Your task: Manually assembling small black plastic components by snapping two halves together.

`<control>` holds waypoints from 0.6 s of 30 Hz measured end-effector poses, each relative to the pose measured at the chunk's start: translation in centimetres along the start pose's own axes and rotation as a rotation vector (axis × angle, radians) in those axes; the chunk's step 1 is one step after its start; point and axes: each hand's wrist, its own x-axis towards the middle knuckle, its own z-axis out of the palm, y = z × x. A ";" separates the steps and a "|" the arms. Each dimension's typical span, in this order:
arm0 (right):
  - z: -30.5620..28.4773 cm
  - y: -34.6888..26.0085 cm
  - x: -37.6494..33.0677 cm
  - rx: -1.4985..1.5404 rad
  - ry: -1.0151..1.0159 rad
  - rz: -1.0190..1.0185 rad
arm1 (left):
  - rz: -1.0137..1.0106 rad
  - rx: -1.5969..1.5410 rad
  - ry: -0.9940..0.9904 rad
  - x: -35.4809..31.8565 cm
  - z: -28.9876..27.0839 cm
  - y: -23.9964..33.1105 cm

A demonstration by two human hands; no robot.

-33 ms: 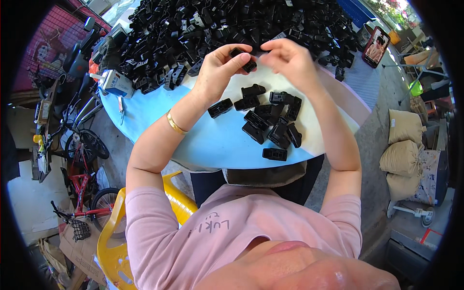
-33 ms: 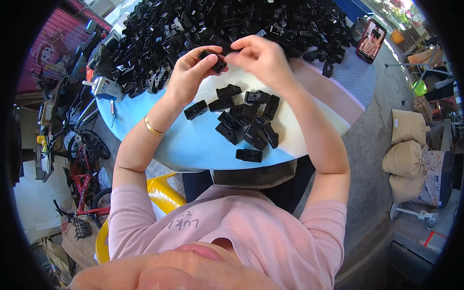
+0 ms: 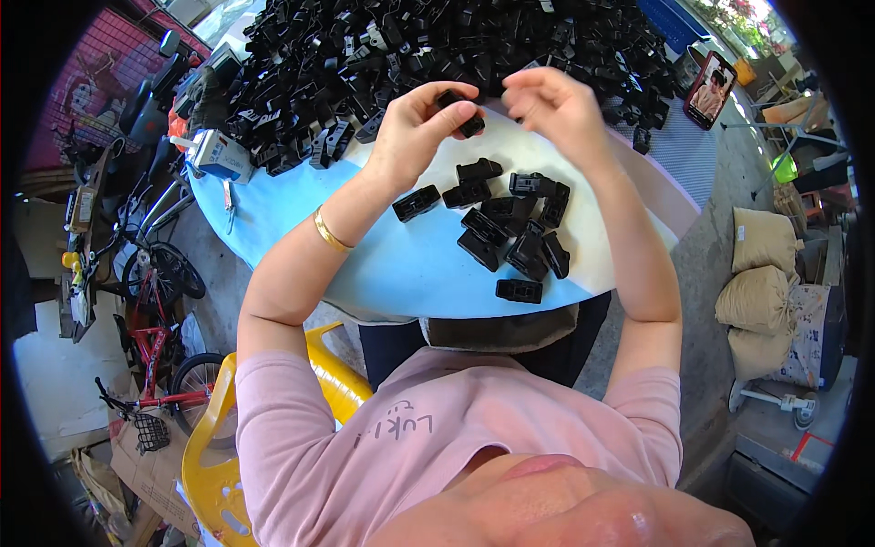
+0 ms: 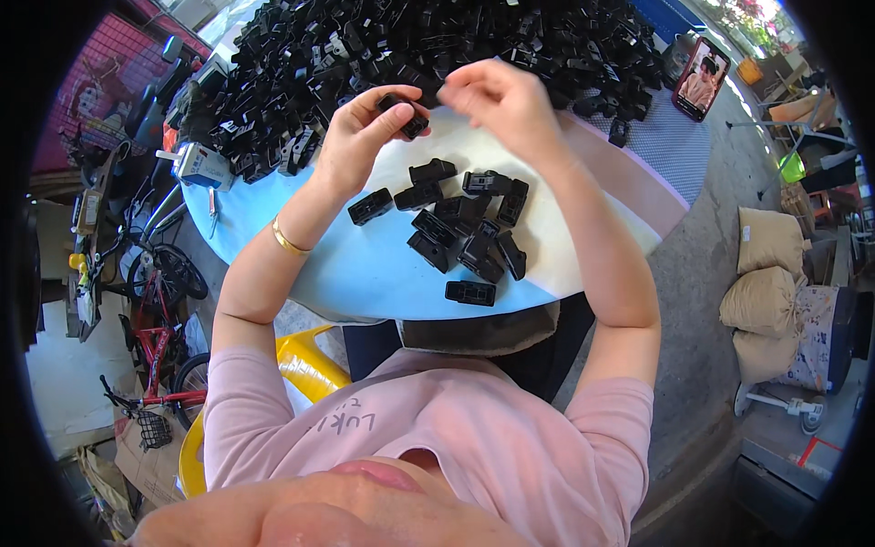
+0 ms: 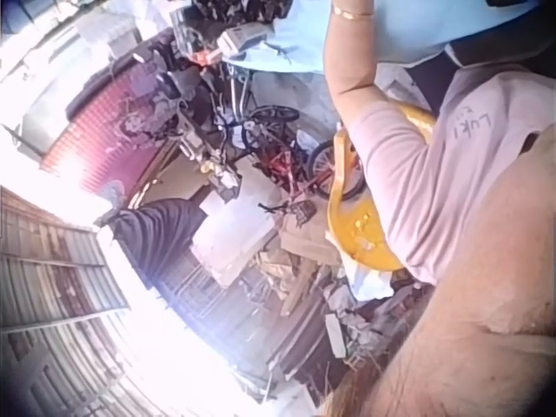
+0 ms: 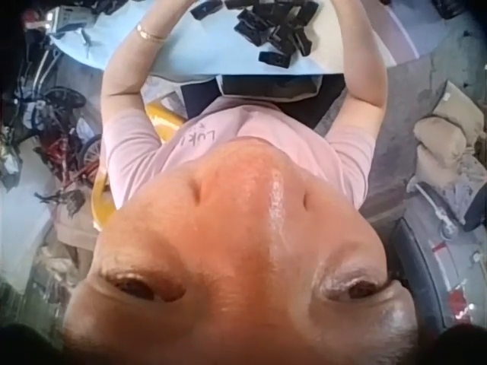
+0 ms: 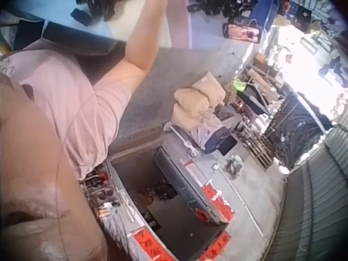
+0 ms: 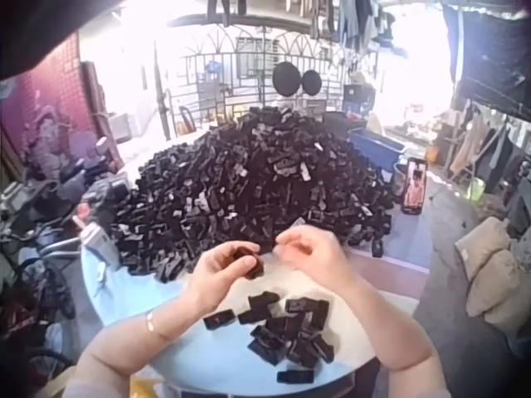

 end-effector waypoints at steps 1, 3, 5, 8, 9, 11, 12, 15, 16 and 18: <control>-0.8 0.1 0.5 -0.026 0.062 -0.010 | 0.092 0.198 -0.056 0.0 -0.1 0.2; -1.5 0.0 1.4 -0.125 0.140 0.028 | 0.262 0.344 -0.183 -0.7 0.7 0.0; -1.8 1.8 3.1 -0.144 0.207 -0.050 | 0.531 0.663 -0.247 -1.8 1.9 0.8; -1.4 2.2 5.8 -0.882 0.227 -0.423 | 0.628 0.849 -0.393 -2.8 2.0 0.9; -1.1 2.7 6.6 -0.878 0.222 -0.423 | 0.717 0.888 -0.468 -3.0 2.1 1.2; -0.3 3.2 8.0 -1.135 0.216 -0.484 | 0.748 0.895 -0.490 -2.9 2.1 1.6; -0.1 3.4 8.6 -1.147 0.141 -0.322 | 0.744 0.828 -0.521 -2.7 2.0 1.8; -0.1 4.9 9.9 -1.195 0.119 -0.275 | 0.673 0.787 -0.499 -1.7 1.2 1.7; 0.2 4.6 10.1 -1.193 0.118 -0.278 | 0.677 1.009 -0.271 -1.3 0.4 1.1; 0.2 3.7 9.8 -1.231 0.116 -0.287 | 0.632 1.314 0.030 -0.1 -1.0 -0.4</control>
